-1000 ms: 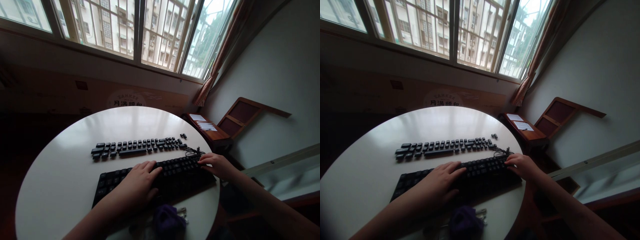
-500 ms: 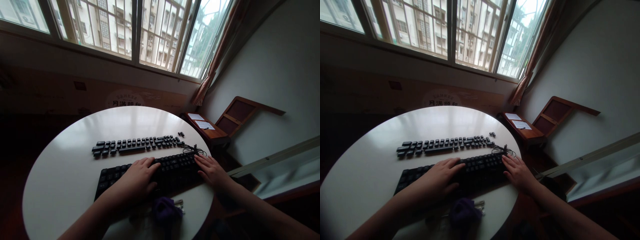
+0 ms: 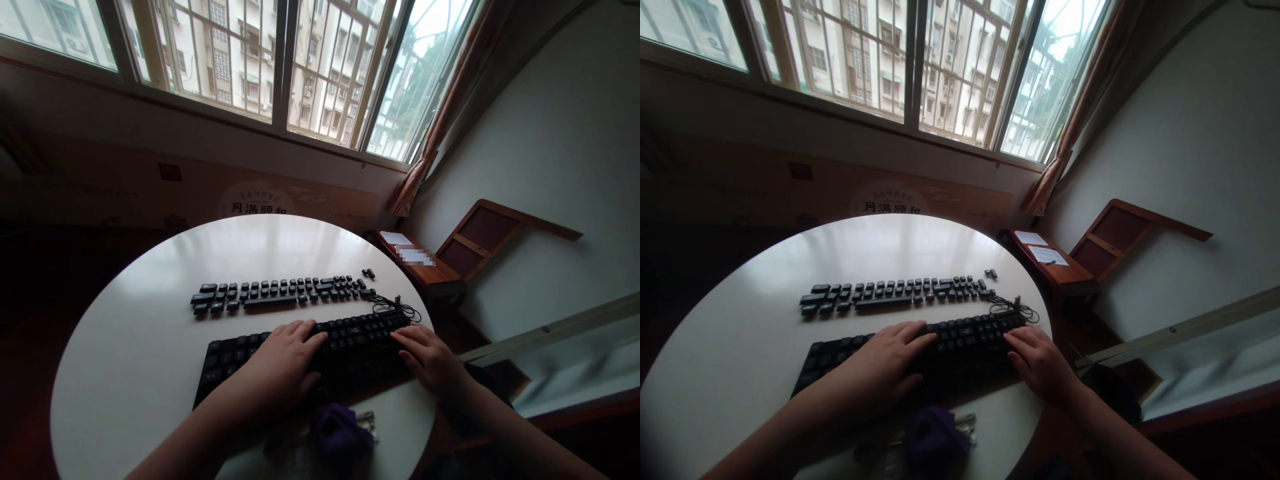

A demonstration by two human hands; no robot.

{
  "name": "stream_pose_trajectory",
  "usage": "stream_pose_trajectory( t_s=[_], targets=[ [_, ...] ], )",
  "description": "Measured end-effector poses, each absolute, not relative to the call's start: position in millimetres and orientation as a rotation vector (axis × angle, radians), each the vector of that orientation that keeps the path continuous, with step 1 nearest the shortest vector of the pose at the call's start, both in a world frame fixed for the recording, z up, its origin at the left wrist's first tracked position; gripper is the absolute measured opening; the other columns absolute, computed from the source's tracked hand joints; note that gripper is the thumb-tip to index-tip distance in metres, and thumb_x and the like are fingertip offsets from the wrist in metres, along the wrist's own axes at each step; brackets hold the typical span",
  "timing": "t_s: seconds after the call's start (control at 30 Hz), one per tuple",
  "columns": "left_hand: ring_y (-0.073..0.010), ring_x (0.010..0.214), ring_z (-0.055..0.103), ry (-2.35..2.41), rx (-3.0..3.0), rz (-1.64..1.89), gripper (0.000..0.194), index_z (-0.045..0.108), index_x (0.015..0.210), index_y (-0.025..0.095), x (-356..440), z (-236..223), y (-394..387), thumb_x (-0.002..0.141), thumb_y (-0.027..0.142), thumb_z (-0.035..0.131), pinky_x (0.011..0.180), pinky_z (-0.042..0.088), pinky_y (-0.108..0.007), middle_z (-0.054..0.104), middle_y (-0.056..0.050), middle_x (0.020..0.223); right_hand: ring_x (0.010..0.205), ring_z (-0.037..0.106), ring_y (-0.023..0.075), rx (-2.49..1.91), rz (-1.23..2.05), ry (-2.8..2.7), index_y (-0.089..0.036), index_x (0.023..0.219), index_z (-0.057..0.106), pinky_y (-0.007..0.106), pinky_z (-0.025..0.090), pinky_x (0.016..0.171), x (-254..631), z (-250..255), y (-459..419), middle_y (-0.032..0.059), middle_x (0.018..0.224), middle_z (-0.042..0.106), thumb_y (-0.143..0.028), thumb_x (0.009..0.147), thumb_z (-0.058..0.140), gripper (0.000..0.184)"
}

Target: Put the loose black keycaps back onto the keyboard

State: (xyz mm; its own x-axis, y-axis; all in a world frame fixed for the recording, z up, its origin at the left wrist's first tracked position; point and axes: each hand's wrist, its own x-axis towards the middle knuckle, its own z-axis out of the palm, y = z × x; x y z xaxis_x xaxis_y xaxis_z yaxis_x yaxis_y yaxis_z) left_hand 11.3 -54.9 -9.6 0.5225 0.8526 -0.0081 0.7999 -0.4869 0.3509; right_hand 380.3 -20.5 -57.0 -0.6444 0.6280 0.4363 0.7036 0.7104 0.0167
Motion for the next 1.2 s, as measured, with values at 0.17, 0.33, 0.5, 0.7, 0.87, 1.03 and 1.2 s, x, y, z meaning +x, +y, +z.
stream_pose_trajectory(
  t_s=[0.17,0.33,0.5,0.7,0.87,1.03,1.2],
  targets=[
    [-0.0362,0.144,0.04,1.387,2.45,0.212,0.066,0.051,0.148,0.023,11.0,-6.9,-56.3,0.085,0.031,0.066,0.119,0.031,-0.051,0.042,-0.014,0.158,0.096,0.069,0.0225,-0.975,-0.245,-2.593,-0.021,0.115,0.071,0.047,0.053,0.099,373.8,-38.5,-5.9,0.0092,0.106,0.074,-0.025,0.099,0.051,0.026],
    [-0.0365,0.144,0.04,1.393,2.439,0.206,0.066,0.051,0.149,0.023,11.3,-4.6,-57.0,0.085,0.03,0.066,0.119,0.031,-0.052,0.041,-0.014,0.158,0.1,0.069,0.024,-0.931,-0.204,-2.691,-0.024,0.11,0.073,0.051,0.046,0.105,372.8,0.6,39.8,0.0076,0.108,0.075,-0.029,0.097,0.056,0.022],
    [-0.0368,0.144,0.04,1.392,2.434,0.209,0.066,0.052,0.148,0.022,11.5,-6.8,-56.6,0.084,0.03,0.066,0.119,0.031,-0.053,0.042,-0.014,0.158,0.118,0.064,0.0295,-1.181,-0.125,-2.567,-0.024,0.116,0.073,0.049,0.049,0.104,373.0,10.9,129.8,0.011,0.12,0.071,-0.031,0.094,0.057,0.028],
    [-0.0371,0.142,0.042,1.389,2.418,0.294,0.065,0.053,0.146,0.024,9.7,-12.3,-56.8,0.083,0.03,0.067,0.118,0.032,-0.053,0.044,-0.013,0.157,0.119,0.064,0.0292,-1.288,-0.005,-2.639,-0.023,0.12,0.072,0.047,0.05,0.106,358.0,-12.3,203.9,0.0109,0.127,0.07,-0.031,0.085,0.068,0.036],
    [-0.0377,0.141,0.043,1.371,2.408,0.278,0.064,0.054,0.146,0.024,8.3,-9.9,-57.8,0.083,0.031,0.066,0.118,0.033,-0.054,0.044,-0.013,0.157,0.121,0.063,0.0289,-1.325,0.04,-2.688,-0.021,0.118,0.073,0.047,0.048,0.107,346.7,-25.9,218.8,0.0126,0.127,0.069,-0.033,0.084,0.071,0.036],
    [-0.0387,0.143,0.04,1.361,2.399,0.265,0.065,0.053,0.147,0.023,7.4,-10.2,-58.6,0.084,0.031,0.065,0.118,0.031,-0.055,0.041,-0.014,0.159,0.123,0.061,0.0299,-1.327,-0.003,-2.661,-0.022,0.101,0.078,0.051,0.045,0.109,338.4,-32.7,220.6,0.0124,0.128,0.068,-0.033,0.084,0.073,0.022],
    [-0.0385,0.143,0.04,1.366,2.392,0.251,0.066,0.053,0.147,0.025,7.8,-9.9,-58.4,0.083,0.031,0.066,0.118,0.031,-0.056,0.041,-0.013,0.159,0.126,0.058,0.0316,-1.191,-0.065,-2.605,-0.023,0.097,0.078,0.054,0.043,0.111,326.6,-15.8,203.4,0.0114,0.126,0.068,-0.03,0.087,0.069,0.015]
  ],
)
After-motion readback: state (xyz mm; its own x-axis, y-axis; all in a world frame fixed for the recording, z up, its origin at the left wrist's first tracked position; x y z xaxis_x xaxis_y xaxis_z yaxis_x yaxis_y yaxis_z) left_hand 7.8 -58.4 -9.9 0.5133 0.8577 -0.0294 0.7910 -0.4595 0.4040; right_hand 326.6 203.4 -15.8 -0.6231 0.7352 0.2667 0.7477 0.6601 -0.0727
